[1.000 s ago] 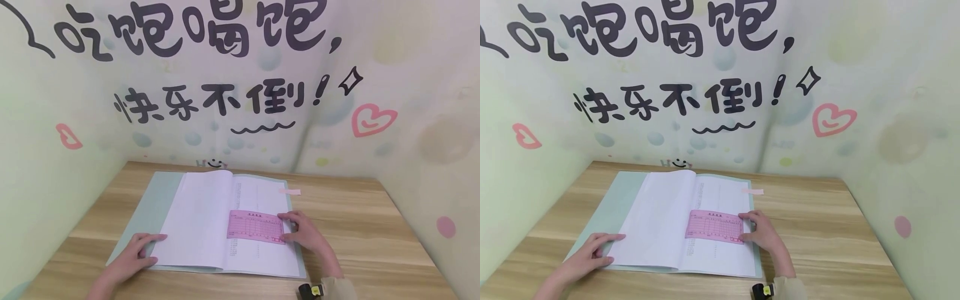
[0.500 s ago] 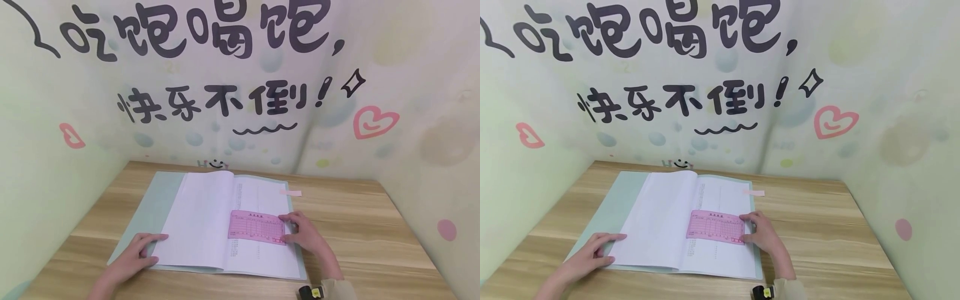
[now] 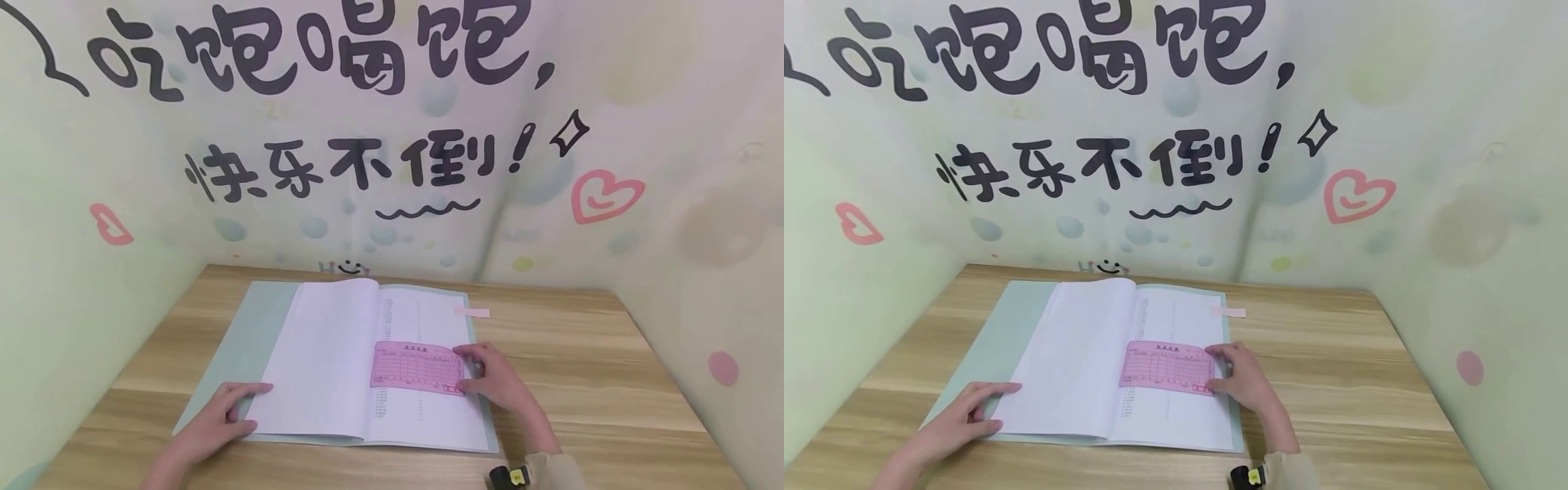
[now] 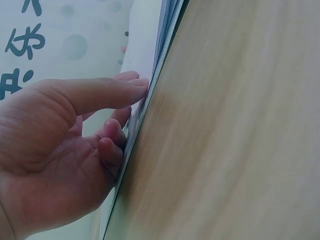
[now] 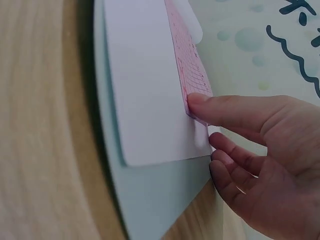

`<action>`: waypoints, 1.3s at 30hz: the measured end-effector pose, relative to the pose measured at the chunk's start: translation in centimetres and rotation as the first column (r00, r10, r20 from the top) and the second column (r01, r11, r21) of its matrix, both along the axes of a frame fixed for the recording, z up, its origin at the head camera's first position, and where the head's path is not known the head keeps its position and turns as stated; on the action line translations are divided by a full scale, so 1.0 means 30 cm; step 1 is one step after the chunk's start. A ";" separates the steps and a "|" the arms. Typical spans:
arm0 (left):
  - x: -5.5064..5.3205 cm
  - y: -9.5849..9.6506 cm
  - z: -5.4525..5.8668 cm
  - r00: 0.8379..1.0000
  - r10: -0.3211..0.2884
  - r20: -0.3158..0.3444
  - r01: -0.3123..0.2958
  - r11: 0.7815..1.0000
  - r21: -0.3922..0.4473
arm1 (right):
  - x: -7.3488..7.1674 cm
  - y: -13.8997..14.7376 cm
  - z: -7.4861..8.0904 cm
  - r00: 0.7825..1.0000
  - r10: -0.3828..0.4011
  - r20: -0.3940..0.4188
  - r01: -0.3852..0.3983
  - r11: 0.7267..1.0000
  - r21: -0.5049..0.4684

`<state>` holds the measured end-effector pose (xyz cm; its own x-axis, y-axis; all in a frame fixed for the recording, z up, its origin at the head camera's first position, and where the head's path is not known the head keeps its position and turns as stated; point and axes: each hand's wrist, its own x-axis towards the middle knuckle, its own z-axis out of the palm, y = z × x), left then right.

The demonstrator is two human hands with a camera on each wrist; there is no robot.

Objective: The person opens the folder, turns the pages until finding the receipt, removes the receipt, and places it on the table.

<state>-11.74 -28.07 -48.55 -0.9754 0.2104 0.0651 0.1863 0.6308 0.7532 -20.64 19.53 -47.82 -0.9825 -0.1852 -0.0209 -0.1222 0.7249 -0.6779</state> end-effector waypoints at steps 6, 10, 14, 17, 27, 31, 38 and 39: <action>0.002 -0.001 -0.003 1.000 -0.003 -0.023 0.003 1.000 0.006 | -0.001 -0.010 -0.003 1.000 -0.015 0.004 0.015 1.000 -0.021; 0.002 0.001 -0.002 1.000 -0.003 -0.020 0.004 1.000 0.005 | -0.005 -0.012 -0.006 1.000 -0.027 0.015 0.027 0.999 -0.045; 0.007 0.003 0.002 1.000 0.007 0.006 -0.007 1.000 -0.002 | -0.006 -0.013 -0.005 0.999 -0.029 0.019 0.031 0.996 -0.089; 0.009 0.004 0.005 1.000 0.013 0.017 -0.013 1.000 -0.005 | -0.006 -0.014 -0.001 1.000 -0.029 0.012 0.031 0.993 -0.116; 0.001 0.004 0.001 1.000 -0.005 -0.025 0.005 1.000 0.002 | -0.005 -0.012 0.030 0.999 -0.054 -0.008 0.051 0.977 -0.208; 0.000 0.003 -0.003 0.998 -0.017 -0.053 0.017 1.000 0.006 | -0.001 -0.005 0.035 0.999 -0.046 -0.015 0.041 0.969 -0.242; 0.007 0.004 0.000 0.999 0.000 -0.044 0.000 1.000 0.001 | 0.000 0.017 0.029 1.000 -0.017 0.004 0.017 0.956 -0.294; 0.008 0.003 0.001 0.999 0.004 -0.038 -0.004 1.000 -0.001 | -0.001 0.020 0.028 1.000 -0.011 0.006 0.012 0.955 -0.298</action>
